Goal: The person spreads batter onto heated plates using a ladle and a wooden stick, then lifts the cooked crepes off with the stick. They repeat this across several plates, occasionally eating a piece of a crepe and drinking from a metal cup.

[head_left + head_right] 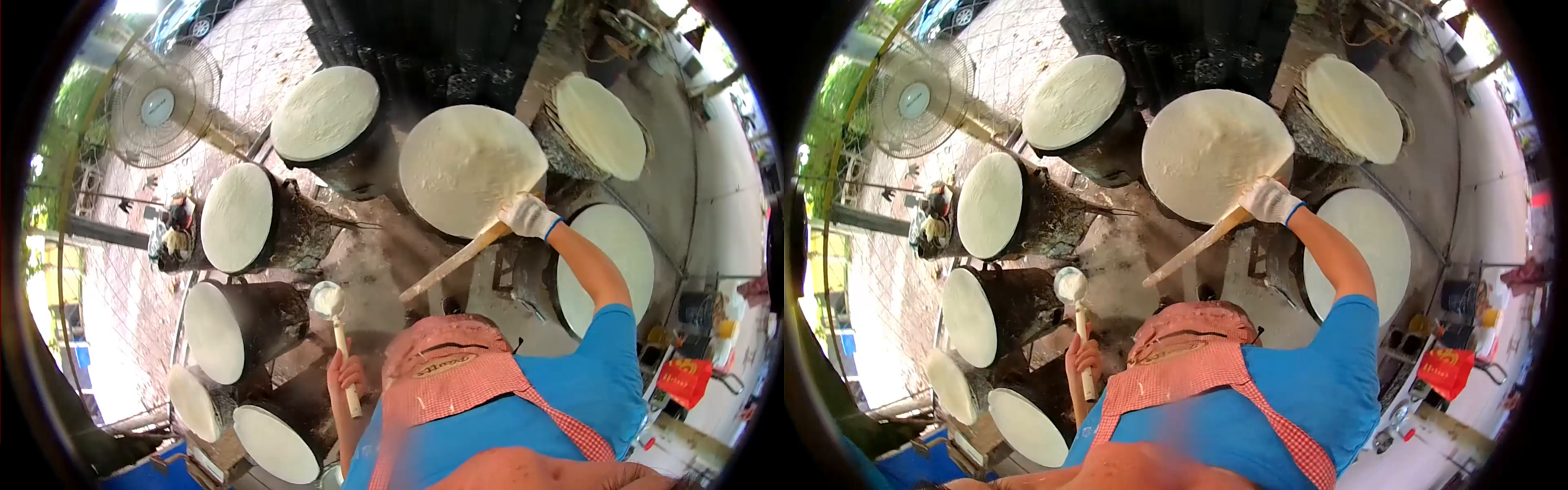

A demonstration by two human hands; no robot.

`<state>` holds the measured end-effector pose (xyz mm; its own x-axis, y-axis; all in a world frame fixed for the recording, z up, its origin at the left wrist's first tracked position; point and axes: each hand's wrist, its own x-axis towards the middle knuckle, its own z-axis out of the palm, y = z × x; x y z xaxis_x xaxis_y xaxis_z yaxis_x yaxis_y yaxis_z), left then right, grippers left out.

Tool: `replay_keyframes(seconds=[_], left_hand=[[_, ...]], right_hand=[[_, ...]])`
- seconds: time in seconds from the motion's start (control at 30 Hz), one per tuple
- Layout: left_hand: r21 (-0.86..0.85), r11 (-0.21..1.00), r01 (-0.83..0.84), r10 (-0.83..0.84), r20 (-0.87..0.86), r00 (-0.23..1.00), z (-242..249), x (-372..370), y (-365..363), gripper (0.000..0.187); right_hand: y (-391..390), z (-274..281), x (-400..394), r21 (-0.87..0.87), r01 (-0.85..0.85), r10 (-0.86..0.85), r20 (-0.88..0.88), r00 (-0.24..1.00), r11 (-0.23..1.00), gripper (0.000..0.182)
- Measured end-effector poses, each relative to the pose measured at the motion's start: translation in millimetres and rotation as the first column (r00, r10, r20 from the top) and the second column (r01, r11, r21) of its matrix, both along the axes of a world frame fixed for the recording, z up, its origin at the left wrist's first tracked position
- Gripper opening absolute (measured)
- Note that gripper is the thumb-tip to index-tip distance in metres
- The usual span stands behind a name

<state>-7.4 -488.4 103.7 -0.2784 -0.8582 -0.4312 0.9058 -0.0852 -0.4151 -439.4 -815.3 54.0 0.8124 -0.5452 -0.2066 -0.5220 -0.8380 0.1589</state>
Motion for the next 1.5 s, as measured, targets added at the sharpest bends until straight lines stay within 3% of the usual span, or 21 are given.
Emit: replay_keyframes(seconds=[0.1, 0.17, 0.23, 0.37, 0.4, 0.5, 0.63, 0.7, 0.77, 0.8, 0.83, 0.9, 0.93, 0.97, 1.0, 1.1, 1.27, 1.37, 1.5], left_hand=[[0.060, 0.995, -0.080, 0.078, 0.047, 0.996, 5.3, 7.7, 7.2, 0.041], [0.075, 0.993, -0.094, 0.089, 0.067, 0.994, 0.2, 18.0, 7.9, 0.041], [0.104, 0.990, -0.094, 0.089, 0.054, 0.995, -10.4, 33.3, 5.2, 0.041], [0.070, 0.994, -0.084, 0.086, -0.024, 0.996, -22.3, 56.8, -9.5, 0.040], [0.083, 0.995, -0.059, 0.059, -0.003, 0.998, -26.5, 63.5, -12.4, 0.040], [0.144, 0.987, -0.064, 0.062, 0.023, 0.998, -9.8, 63.8, -29.1, 0.039], [0.111, 0.990, -0.084, 0.083, 0.014, 0.996, -8.8, 54.4, -38.7, 0.039], [0.099, 0.988, -0.116, 0.116, 0.005, 0.993, -7.9, 39.7, -43.4, 0.041], [0.102, 0.990, -0.098, 0.095, 0.031, 0.995, -14.3, 26.5, -46.6, 0.038], [0.121, 0.989, -0.091, 0.085, 0.052, 0.995, -16.4, 19.3, -48.9, 0.037], [0.128, 0.988, -0.082, 0.083, 0.003, 0.997, -17.6, 12.4, -54.0, 0.037], [0.191, 0.976, -0.102, 0.100, 0.019, 0.995, -19.4, -5.2, -64.2, 0.038], [0.197, 0.977, -0.082, 0.089, -0.025, 0.996, -19.8, -11.4, -69.4, 0.038], [0.201, 0.978, -0.056, 0.071, -0.070, 0.995, -20.3, -16.7, -77.5, 0.038], [0.206, 0.978, -0.022, 0.046, -0.116, 0.992, -18.5, -22.8, -88.7, 0.038], [0.154, 0.987, 0.047, -0.047, -0.003, 0.999, -21.5, -33.7, -110.8, 0.044], [0.142, 0.981, 0.129, -0.131, 0.008, 0.991, -5.1, -56.8, -149.4, 0.045], [0.142, 0.971, 0.193, -0.202, 0.059, 0.978, 4.6, -62.5, -161.6, 0.045], [0.186, 0.969, 0.161, -0.181, 0.094, 0.979, 32.2, -88.9, -176.1, 0.045]], right_hand=[[-20.9, 25.7, 14.8, -0.089, -0.031, 0.023, -0.082, 0.996, 0.996, 0.010], [-41.1, 52.3, 37.1, -0.121, -0.007, 0.015, 0.066, 0.998, 0.993, 0.007], [-66.8, 84.7, 58.5, 0.057, 0.037, -0.049, 0.223, 0.974, 0.998, 0.008], [-116.2, 122.7, 97.9, -0.068, 0.058, -0.045, 0.183, 0.982, 0.996, 0.011], [-124.7, 140.0, 107.3, 0.001, 0.118, -0.116, 0.151, 0.982, 0.993, 0.015], [-174.0, 157.0, 115.8, -0.025, 0.150, -0.142, 0.202, 0.969, 0.988, 0.019], [-233.5, 202.2, 108.0, 0.019, 0.330, -0.314, 0.365, 0.877, 0.944, 0.023], [-263.1, 223.3, 83.6, 0.103, 0.431, -0.426, 0.467, 0.775, 0.896, 0.028], [-291.1, 222.3, 44.6, 0.108, 0.524, -0.451, 0.671, 0.589, 0.845, 0.023], [-298.3, 227.2, 21.1, 0.218, 0.610, -0.564, 0.685, 0.461, 0.762, 0.022], [-311.2, 223.1, -15.8, 0.264, 0.630, -0.570, 0.744, 0.350, 0.730, 0.027], [-301.0, 230.8, -69.6, 0.492, 0.648, -0.641, 0.767, -0.007, 0.581, 0.025], [-301.3, 221.8, -110.0, 0.524, 0.600, -0.573, 0.809, -0.130, 0.604, 0.021], [-293.0, 212.8, -144.7, 0.636, 0.541, -0.570, 0.760, -0.313, 0.551, 0.016], [-275.2, 208.4, -170.8, 0.667, 0.555, -0.525, 0.740, -0.420, 0.496, 0.016], [-240.7, 156.2, -275.5, 0.802, 0.476, -0.387, 0.593, -0.706, 0.360, 0.012], [-158.8, 66.6, -347.0, 0.947, 0.179, -0.187, 0.233, -0.954, 0.268, 0.012], [-134.5, -9.4, -373.9, 0.987, 0.030, -0.053, 0.039, -0.998, 0.160, 0.013], [-121.4, -43.3, -382.7, 0.985, -0.041, 0.006, -0.042, -0.999, 0.167, 0.017]])
